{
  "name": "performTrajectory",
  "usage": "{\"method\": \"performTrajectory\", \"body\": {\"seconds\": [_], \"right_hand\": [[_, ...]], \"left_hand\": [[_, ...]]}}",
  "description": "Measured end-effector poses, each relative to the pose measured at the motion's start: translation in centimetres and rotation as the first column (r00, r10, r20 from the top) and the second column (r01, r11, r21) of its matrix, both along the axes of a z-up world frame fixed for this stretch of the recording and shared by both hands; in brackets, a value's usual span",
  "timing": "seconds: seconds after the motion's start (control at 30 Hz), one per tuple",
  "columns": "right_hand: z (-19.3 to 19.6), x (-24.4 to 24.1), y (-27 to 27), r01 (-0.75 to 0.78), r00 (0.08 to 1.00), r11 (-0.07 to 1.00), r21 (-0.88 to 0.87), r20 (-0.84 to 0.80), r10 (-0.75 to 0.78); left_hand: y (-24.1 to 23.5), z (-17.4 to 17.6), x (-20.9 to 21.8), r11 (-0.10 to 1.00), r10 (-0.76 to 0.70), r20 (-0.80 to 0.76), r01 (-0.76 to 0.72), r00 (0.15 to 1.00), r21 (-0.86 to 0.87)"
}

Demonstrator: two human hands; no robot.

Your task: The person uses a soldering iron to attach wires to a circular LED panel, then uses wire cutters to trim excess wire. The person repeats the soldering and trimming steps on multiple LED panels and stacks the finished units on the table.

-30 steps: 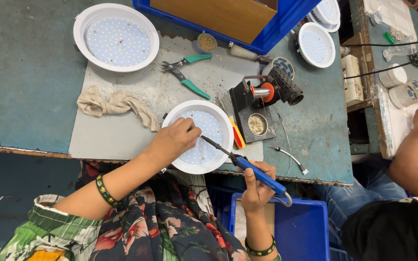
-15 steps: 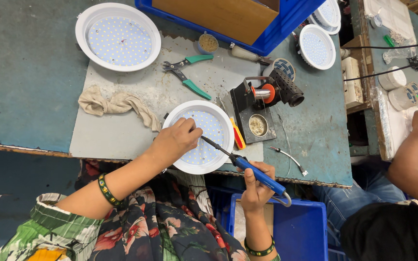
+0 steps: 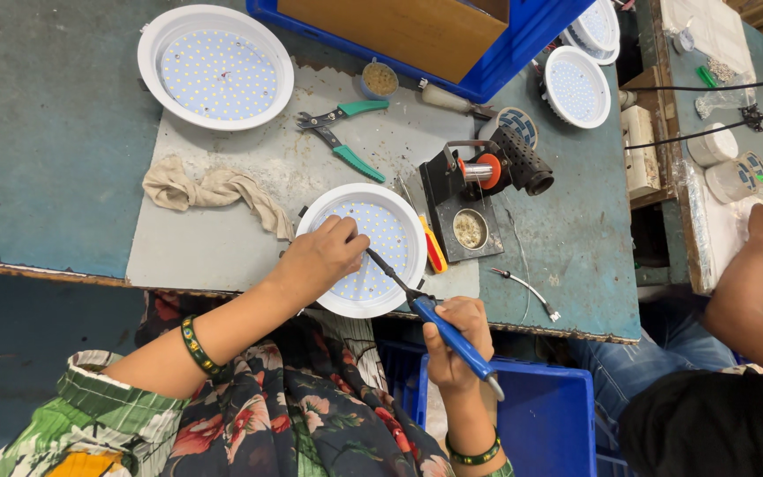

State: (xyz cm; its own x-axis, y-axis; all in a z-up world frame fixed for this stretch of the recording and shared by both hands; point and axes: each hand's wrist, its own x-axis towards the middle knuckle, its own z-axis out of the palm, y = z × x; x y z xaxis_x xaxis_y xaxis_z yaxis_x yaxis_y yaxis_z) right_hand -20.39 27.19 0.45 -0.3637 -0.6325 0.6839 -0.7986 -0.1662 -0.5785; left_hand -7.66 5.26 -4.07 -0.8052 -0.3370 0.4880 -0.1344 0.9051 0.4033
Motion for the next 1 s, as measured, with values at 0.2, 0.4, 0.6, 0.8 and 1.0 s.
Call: {"method": "performTrajectory", "body": {"seconds": [0.2, 0.4, 0.6, 0.8, 1.0], "right_hand": [[-1.2, 0.0, 0.2, -0.002, 0.982, 0.993, -0.119, 0.185, 0.024], [-2.3, -0.5, 1.3, 0.056, 0.960, 0.995, -0.087, 0.278, -0.030], [-3.1, -0.7, 1.2, 0.029, 0.928, 0.992, -0.121, 0.373, 0.018], [-3.6, -3.7, 1.2, 0.286, 0.910, 0.922, -0.262, 0.377, -0.175], [-7.1, -10.1, 2.6, 0.250, 0.841, 0.854, -0.455, 0.540, 0.041]], "left_hand": [[0.0, 0.0, 0.1, 1.000, -0.003, -0.010, 0.002, 1.000, -0.008], [0.1, -0.1, -0.2, 0.999, 0.019, -0.018, -0.020, 1.000, -0.027], [0.0, -0.8, -0.1, 1.000, 0.003, -0.029, -0.003, 1.000, -0.006], [-1.1, 0.0, 1.0, 0.992, -0.107, 0.048, 0.104, 0.993, 0.065], [1.0, 0.9, 6.5, 0.945, -0.325, -0.150, 0.315, 0.934, -0.089]]}}
